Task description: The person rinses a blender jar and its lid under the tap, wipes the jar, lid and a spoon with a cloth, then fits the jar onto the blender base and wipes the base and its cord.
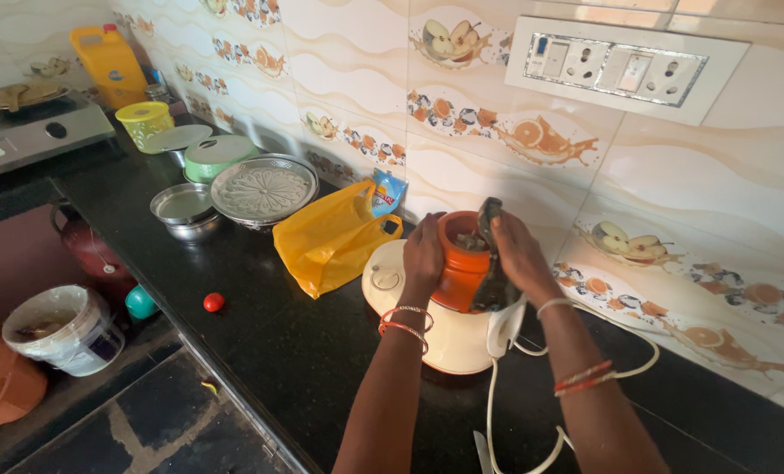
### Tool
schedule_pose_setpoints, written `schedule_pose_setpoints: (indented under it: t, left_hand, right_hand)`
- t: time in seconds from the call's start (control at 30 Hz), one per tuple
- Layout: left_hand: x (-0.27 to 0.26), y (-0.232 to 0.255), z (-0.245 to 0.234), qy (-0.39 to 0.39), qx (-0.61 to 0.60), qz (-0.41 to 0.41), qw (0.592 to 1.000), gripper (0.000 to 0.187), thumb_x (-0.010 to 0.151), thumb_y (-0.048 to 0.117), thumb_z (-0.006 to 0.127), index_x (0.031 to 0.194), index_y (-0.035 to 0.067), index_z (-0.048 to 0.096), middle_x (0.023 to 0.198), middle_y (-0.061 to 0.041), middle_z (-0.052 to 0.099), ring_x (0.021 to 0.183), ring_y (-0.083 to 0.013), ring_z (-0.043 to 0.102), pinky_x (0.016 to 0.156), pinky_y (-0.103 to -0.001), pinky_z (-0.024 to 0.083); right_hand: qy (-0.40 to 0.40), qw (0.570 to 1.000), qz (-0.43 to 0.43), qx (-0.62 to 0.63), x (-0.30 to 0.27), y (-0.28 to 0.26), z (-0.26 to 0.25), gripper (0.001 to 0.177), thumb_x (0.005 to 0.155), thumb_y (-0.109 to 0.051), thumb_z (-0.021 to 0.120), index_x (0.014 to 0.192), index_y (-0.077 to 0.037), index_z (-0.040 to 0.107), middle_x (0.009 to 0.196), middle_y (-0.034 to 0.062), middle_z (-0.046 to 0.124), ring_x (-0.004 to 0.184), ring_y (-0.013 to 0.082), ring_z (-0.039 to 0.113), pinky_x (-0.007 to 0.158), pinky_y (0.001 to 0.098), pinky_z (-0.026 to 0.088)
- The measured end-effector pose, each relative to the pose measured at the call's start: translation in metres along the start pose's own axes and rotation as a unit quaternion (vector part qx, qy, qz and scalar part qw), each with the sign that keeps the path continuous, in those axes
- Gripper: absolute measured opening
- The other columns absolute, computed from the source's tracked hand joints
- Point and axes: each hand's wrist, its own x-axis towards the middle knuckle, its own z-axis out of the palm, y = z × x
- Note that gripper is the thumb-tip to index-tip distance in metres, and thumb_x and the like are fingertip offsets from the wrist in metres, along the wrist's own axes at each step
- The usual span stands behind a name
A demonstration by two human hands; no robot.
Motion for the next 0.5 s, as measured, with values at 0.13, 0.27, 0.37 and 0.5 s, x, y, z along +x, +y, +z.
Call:
schedule_pose_setpoints:
  t: [0.13, 0.27, 0.37, 0.5]
  left_hand:
    - [0.001, -0.008, -0.001, 0.012, -0.055, -0.042, 0.998, 0.067, 0.107, 0.055, 0.030, 0.141, 0.004, 0.058, 0.134, -0.012, 0.066, 0.121, -0.0219, 0.062, 0.106, -0.032, 0.043]
    - [0.004, -0.017, -0.001, 0.011, -0.162, -0.091, 0.983, 0.073, 0.104, 0.060, 0.024, 0.154, 0.011, 0.042, 0.130, -0.015, 0.067, 0.106, -0.0241, 0.059, 0.101, -0.036, 0.047]
    - [0.006, -0.026, -0.001, 0.025, -0.178, -0.074, 0.981, 0.074, 0.102, 0.062, 0.023, 0.157, 0.013, 0.036, 0.135, -0.018, 0.062, 0.123, -0.0236, 0.058, 0.110, -0.035, 0.042]
    - [0.008, -0.033, -0.002, 0.024, -0.216, -0.060, 0.974, 0.078, 0.101, 0.065, 0.022, 0.160, 0.015, 0.031, 0.152, -0.016, 0.043, 0.137, -0.0249, 0.047, 0.116, -0.038, 0.036]
  right_hand:
    - [-0.103, 0.993, -0.029, -0.051, 0.036, -0.006, -0.005, 0.060, 0.101, -0.053, 0.044, 0.134, -0.006, 0.062, 0.132, 0.0177, 0.068, 0.127, 0.0330, 0.061, 0.109, 0.0427, 0.044]
    - [-0.160, 0.963, -0.101, -0.192, 0.053, -0.018, 0.006, 0.051, 0.103, -0.046, 0.043, 0.135, -0.012, 0.064, 0.134, 0.0097, 0.067, 0.130, 0.0287, 0.057, 0.117, 0.0515, 0.024]
    - [-0.198, 0.939, -0.176, -0.218, 0.053, -0.029, 0.011, 0.042, 0.102, -0.036, 0.047, 0.134, -0.017, 0.065, 0.138, 0.0019, 0.066, 0.126, 0.0230, 0.060, 0.122, 0.0538, 0.014]
    - [-0.235, 0.922, -0.255, -0.173, 0.042, -0.043, 0.012, 0.034, 0.096, -0.021, 0.061, 0.128, -0.020, 0.071, 0.142, -0.0006, 0.064, 0.131, 0.0188, 0.059, 0.125, 0.0508, 0.017]
